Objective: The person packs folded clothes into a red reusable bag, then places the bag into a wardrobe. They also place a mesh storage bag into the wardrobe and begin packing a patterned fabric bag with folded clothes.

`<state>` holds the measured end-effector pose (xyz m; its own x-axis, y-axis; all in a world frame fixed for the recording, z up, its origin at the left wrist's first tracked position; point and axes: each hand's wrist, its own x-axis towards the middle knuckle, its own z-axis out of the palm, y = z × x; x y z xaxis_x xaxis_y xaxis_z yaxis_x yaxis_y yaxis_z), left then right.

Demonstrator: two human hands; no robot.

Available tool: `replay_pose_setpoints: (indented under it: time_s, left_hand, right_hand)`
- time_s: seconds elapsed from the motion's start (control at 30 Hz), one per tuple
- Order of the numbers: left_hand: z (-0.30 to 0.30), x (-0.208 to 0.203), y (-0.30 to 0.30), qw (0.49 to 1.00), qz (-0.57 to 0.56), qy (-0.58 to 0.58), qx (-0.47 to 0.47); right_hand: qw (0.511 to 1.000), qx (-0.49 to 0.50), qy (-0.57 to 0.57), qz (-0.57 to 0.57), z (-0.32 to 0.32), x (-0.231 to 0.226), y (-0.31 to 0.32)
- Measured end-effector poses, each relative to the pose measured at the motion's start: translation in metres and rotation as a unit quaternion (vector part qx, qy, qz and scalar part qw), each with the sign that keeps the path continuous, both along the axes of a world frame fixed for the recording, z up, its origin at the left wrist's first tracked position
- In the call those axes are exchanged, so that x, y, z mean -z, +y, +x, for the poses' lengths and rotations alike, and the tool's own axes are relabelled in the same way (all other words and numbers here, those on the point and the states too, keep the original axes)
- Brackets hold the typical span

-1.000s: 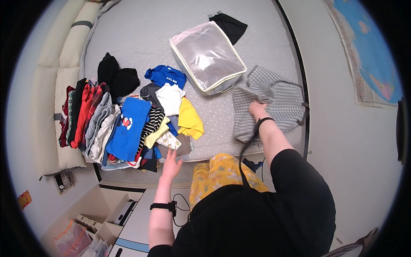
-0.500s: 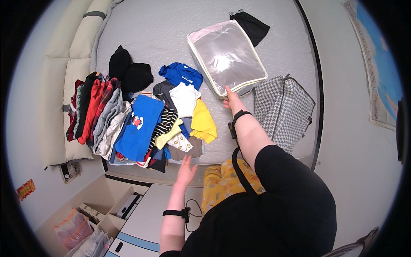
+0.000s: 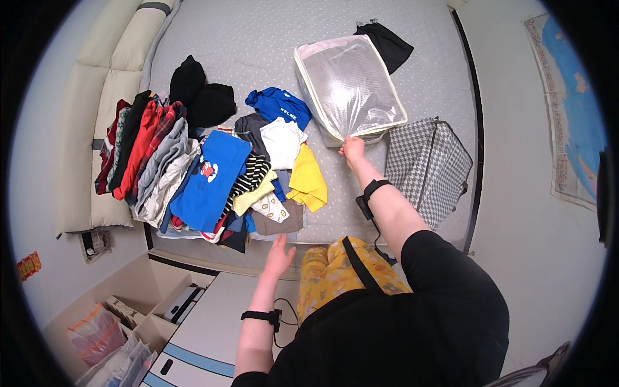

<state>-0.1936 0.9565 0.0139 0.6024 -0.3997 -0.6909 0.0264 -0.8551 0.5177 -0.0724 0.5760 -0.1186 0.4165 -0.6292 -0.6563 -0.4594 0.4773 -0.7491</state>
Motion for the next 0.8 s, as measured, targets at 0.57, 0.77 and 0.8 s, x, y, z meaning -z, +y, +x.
replay_pose_setpoints:
  time_s: [0.57, 0.77, 0.8]
  left_hand:
    - [0.041, 0.052, -0.069, 0.929, -0.088, 0.223, -0.281]
    - [0.045, 0.095, -0.111, 0.903, -0.08, 0.269, -0.325]
    - [0.044, 0.099, -0.119, 0.901, -0.102, 0.25, -0.339]
  right_hand:
    - [0.96, -0.23, 0.093, 0.132, -0.149, -0.043, 0.129]
    - [0.873, -0.118, 0.211, -0.423, -0.174, -0.027, 0.011]
    - [0.923, -0.057, 0.246, -0.289, -0.176, -0.02, -0.003]
